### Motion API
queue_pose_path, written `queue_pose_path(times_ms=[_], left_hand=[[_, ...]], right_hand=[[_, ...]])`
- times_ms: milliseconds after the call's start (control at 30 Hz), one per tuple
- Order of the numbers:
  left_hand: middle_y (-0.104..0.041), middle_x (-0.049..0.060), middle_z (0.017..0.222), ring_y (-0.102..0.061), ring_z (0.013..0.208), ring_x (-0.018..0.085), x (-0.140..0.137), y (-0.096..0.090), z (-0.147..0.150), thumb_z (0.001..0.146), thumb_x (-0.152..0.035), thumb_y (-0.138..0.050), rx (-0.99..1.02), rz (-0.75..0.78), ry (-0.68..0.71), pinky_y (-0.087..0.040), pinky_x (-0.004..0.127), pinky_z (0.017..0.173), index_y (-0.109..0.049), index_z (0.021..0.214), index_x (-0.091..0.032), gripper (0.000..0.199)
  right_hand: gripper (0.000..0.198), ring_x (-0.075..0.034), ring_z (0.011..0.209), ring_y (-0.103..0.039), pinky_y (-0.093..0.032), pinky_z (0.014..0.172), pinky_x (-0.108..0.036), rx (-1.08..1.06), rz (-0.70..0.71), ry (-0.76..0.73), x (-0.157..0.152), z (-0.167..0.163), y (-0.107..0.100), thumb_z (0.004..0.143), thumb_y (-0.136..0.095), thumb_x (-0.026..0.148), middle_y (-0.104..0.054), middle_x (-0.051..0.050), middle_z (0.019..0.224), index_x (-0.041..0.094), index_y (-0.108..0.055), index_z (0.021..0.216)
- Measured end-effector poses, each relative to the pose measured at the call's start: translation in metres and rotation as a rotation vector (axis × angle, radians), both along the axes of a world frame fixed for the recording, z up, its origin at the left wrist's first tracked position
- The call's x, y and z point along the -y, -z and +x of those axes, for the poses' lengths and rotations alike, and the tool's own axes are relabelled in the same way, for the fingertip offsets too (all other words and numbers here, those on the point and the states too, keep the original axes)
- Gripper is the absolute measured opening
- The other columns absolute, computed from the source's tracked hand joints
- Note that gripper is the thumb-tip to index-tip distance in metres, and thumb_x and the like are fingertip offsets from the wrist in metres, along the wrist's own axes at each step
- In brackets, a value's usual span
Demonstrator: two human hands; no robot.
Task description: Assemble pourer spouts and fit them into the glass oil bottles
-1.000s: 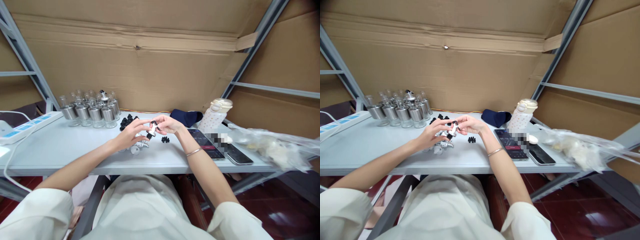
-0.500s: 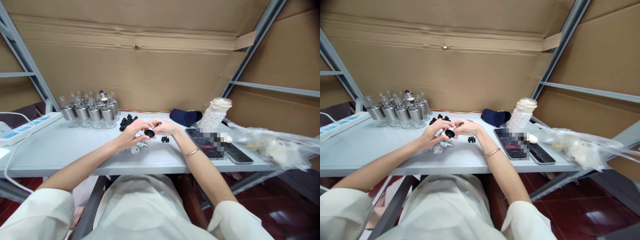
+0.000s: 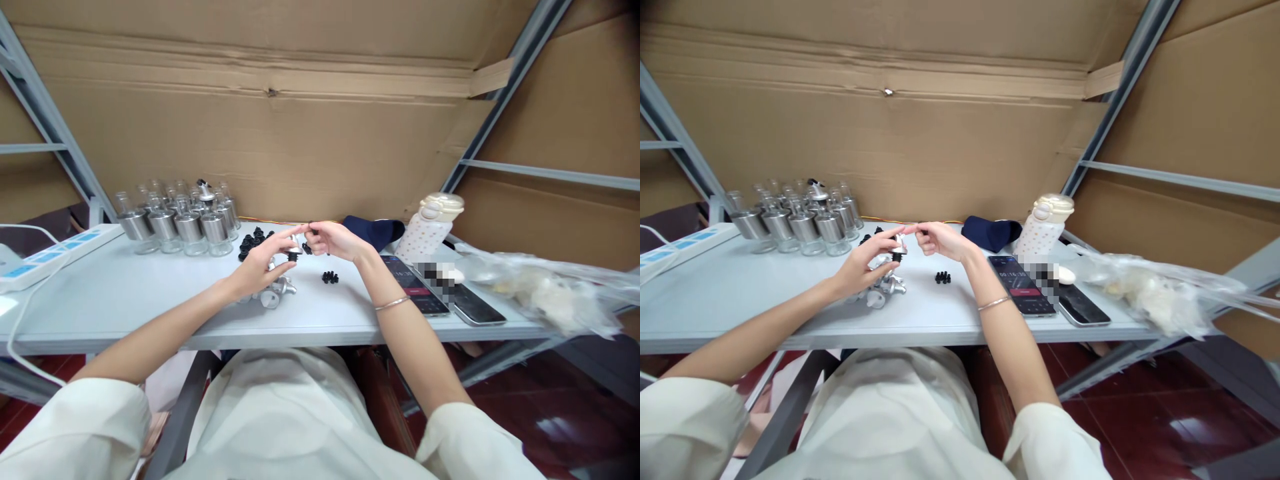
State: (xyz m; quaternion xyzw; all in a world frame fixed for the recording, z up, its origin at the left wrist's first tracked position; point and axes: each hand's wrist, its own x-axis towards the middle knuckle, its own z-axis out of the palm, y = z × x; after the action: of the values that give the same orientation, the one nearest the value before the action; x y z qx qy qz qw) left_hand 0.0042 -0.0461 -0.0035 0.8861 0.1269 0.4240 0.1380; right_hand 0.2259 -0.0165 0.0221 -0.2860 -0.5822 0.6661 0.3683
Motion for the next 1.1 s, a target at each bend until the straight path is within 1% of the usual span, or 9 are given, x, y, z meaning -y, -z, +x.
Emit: queue_pose_path(times_ms=[100,267,433,533,633,733,800,967,1100], left_hand=[[-0.044,0.02,0.141,-0.057,0.116,0.021,-0.001,0.001,0.001,0.086,-0.023,-0.056,0.062,-0.132,0.008,-0.054,0.032,0.088,-0.054,0.108,-0.016,0.022],[-0.052,0.016,0.133,-0.064,0.1,0.018,-0.002,0.003,0.003,0.079,-0.025,-0.066,0.127,-0.325,0.044,-0.054,0.033,0.09,-0.059,0.099,-0.016,0.023],[-0.06,0.015,0.123,-0.068,0.089,0.019,0.002,-0.001,0.005,0.072,-0.034,-0.074,0.26,-0.607,0.041,-0.054,0.038,0.09,-0.066,0.085,-0.013,0.026],[-0.064,0.013,0.119,-0.067,0.091,0.021,0.002,-0.004,0.006,0.066,-0.037,-0.078,0.314,-0.719,0.0,-0.054,0.038,0.089,-0.069,0.081,-0.013,0.03],[-0.069,0.012,0.112,-0.065,0.098,0.024,-0.002,-0.004,0.005,0.068,-0.042,-0.076,0.336,-0.781,-0.074,-0.052,0.036,0.087,-0.071,0.078,-0.014,0.03],[-0.071,0.011,0.108,-0.064,0.098,0.025,-0.007,-0.002,0.005,0.066,-0.045,-0.077,0.332,-0.89,-0.124,-0.051,0.035,0.083,-0.074,0.084,-0.016,0.034],[-0.071,0.011,0.107,-0.065,0.097,0.024,-0.009,-0.001,0.005,0.064,-0.045,-0.078,0.338,-0.97,-0.111,-0.05,0.035,0.083,-0.074,0.088,-0.017,0.037],[-0.072,0.011,0.103,-0.065,0.096,0.022,-0.01,0.0,0.004,0.064,-0.042,-0.079,0.362,-1.031,-0.06,-0.049,0.034,0.086,-0.073,0.088,-0.015,0.036],[-0.07,0.01,0.103,-0.067,0.087,0.018,-0.009,-0.001,0.004,0.064,-0.033,-0.08,0.38,-0.998,-0.023,-0.05,0.029,0.077,-0.066,0.101,-0.016,0.043]], right_hand=[[0.025,-0.006,0.045,-0.027,-0.028,0.044,-0.02,-0.019,0.01,0.017,0.001,-0.001,-0.002,0.091,-0.041,0.026,-0.028,0.007,0.058,0.011,-0.06,0.084],[0.019,-0.007,0.052,-0.038,-0.034,0.052,-0.022,-0.015,0.164,0.069,0.006,-0.003,0.0,0.081,-0.065,0.03,-0.035,0.007,0.058,0.013,-0.058,0.074],[0.027,-0.006,0.05,-0.041,-0.034,0.052,-0.022,-0.007,0.179,0.042,0.004,-0.005,0.004,0.078,-0.07,0.037,-0.043,0.007,0.057,0.013,-0.058,0.082],[0.029,-0.007,0.052,-0.047,-0.038,0.054,-0.022,-0.008,0.171,0.024,0.003,-0.005,0.006,0.077,-0.071,0.038,-0.05,0.006,0.058,0.014,-0.057,0.085],[0.028,-0.01,0.061,-0.058,-0.044,0.062,-0.025,0.007,0.182,0.027,0.003,-0.006,0.006,0.075,-0.073,0.036,-0.06,0.003,0.065,0.016,-0.055,0.085],[0.027,-0.011,0.065,-0.061,-0.046,0.065,-0.025,0.037,0.199,0.021,0.002,-0.006,0.006,0.074,-0.074,0.033,-0.065,0.001,0.069,0.016,-0.058,0.088],[0.028,-0.01,0.067,-0.061,-0.046,0.066,-0.024,0.062,0.225,0.026,0.002,-0.006,0.007,0.072,-0.074,0.031,-0.068,0.0,0.073,0.016,-0.062,0.093],[0.021,-0.011,0.071,-0.063,-0.046,0.065,-0.024,0.1,0.292,0.093,0.001,-0.007,0.008,0.071,-0.073,0.029,-0.072,-0.003,0.078,0.015,-0.068,0.086],[0.019,-0.007,0.056,-0.054,-0.039,0.052,-0.021,0.109,0.309,0.171,0.002,-0.009,0.008,0.064,-0.077,0.023,-0.069,-0.001,0.07,0.014,-0.069,0.079]])
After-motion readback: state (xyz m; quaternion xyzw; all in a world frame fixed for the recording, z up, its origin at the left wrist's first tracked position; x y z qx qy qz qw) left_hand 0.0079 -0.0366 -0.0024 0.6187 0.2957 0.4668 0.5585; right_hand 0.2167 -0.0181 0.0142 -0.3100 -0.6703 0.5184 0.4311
